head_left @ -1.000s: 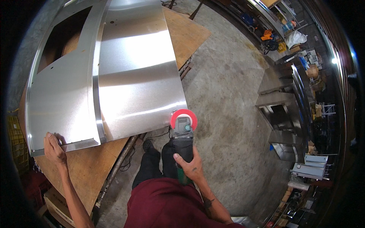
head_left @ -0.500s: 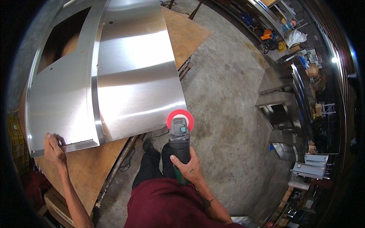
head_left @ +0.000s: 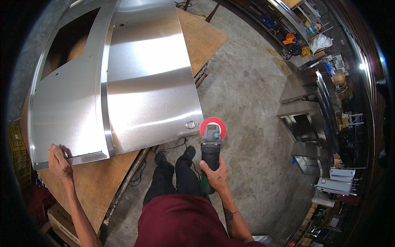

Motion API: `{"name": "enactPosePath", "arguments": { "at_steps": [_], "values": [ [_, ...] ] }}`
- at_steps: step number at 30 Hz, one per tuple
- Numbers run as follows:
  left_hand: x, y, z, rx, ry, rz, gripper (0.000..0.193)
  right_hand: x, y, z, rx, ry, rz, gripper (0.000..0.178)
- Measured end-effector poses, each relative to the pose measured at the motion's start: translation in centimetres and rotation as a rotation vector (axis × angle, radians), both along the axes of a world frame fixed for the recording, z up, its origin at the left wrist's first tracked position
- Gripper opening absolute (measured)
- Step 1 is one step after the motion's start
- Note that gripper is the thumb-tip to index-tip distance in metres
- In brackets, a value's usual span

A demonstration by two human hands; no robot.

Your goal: The person uses a handheld angle grinder with a red polishing pad to smooth and polish the edges and surfaces of a large stainless steel enclosure. The person repositions the enclosure on the workbench to access different sides and continues polishing the metal surfaces.

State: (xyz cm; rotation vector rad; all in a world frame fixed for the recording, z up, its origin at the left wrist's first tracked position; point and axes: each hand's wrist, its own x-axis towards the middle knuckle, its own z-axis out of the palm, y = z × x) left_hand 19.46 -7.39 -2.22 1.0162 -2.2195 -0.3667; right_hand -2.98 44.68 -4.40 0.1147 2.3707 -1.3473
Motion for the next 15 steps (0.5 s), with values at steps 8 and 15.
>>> {"name": "enactPosePath", "arguments": {
  "at_steps": [8,15],
  "values": [
    [-0.6,0.6,0.5,0.05,0.038,0.011,0.044,2.5,-2.7,2.3,-0.021,-0.098,0.115,0.061],
    [-0.4,0.4,0.6,0.014,0.002,-0.013,0.045,3.4,-3.6,3.1,-0.065,-0.133,0.136,0.061]
  ]
}}
